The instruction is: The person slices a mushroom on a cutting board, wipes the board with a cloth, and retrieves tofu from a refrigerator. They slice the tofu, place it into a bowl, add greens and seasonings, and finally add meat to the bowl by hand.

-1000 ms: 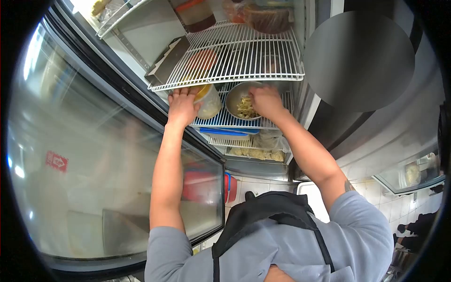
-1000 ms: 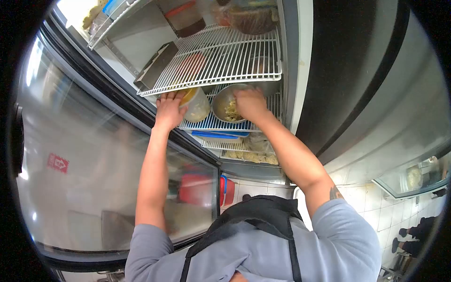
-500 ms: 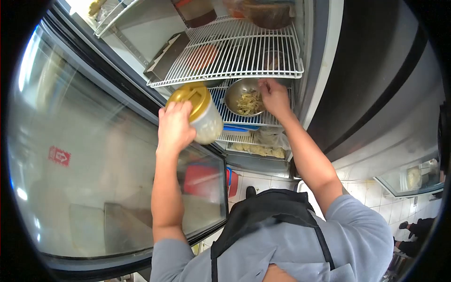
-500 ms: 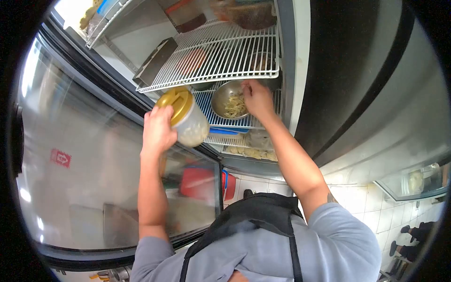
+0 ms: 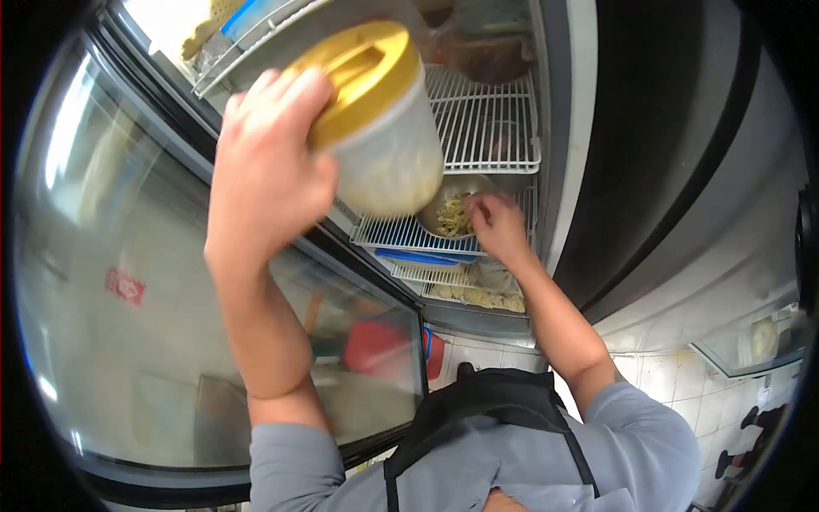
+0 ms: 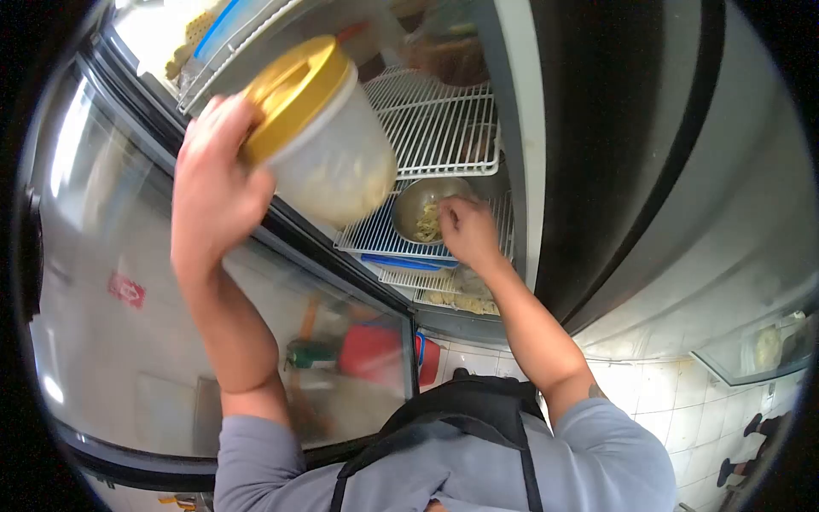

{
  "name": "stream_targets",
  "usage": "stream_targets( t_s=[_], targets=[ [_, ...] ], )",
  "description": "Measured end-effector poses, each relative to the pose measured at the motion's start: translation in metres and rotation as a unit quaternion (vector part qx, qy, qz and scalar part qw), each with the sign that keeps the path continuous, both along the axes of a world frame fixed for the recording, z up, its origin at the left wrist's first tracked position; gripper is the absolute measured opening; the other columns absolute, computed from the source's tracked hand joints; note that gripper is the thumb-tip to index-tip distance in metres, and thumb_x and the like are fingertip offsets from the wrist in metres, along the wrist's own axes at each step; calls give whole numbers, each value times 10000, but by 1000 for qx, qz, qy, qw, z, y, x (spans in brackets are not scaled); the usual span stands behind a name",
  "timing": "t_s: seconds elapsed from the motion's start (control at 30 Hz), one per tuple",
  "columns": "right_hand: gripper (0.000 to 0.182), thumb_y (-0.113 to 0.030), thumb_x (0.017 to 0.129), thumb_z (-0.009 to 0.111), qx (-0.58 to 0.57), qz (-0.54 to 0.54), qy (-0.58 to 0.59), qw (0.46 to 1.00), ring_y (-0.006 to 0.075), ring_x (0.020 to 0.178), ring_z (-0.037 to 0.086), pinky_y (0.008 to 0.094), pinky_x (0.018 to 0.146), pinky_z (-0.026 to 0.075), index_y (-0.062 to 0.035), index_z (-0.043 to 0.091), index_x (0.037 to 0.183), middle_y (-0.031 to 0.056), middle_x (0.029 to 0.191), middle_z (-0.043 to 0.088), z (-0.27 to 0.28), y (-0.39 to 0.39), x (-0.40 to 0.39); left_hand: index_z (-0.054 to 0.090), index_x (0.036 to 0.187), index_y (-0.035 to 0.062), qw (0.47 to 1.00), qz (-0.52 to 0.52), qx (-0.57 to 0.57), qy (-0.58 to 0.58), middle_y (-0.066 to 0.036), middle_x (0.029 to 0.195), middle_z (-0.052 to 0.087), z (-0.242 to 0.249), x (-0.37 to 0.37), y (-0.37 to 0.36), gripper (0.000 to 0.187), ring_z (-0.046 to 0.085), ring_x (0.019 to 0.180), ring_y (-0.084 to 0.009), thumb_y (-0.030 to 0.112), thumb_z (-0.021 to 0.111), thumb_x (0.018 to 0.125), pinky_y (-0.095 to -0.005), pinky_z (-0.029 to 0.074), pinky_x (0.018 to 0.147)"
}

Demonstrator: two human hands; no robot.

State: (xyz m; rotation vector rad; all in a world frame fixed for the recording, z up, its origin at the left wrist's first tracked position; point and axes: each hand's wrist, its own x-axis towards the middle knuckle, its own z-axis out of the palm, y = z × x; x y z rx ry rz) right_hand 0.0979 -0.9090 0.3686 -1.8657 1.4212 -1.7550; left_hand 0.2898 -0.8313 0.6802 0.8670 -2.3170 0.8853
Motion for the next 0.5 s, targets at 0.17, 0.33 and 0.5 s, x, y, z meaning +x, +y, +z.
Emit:
stream_targets(
  t_s=[0.17,0.33,0.5],
  targets=[
    [131,-120,854,626,13,-1,36,999,354,803,635,466,779,485,-48,703,932,151,816,684,-8,32,-7,585,1124,44,998,41,14,34,-237,1063,651,2,-30,-131,406,591,1061,-443,73,593,719,-517,470,919],
    [102,-126,875,621,27,12,66,997,356,820,652,471,798,485,-58,690,907,149,830,688,-19,60,-8,582,1325,171,975,204,91,21,-196,1234,650,-13,-33,-253,556,598,1178,-378,158,583,769,-509,472,995],
    [123,-145,893,620,20,-10,50,999,358,850,662,490,806,489,-59,681,958,154,826,686,-28,62,-12,581,1336,174,979,199,31,-14,-183,1309,618,-22,-7,-329,539,577,1229,-360,171,578,796,-499,454,1031]
  ],
)
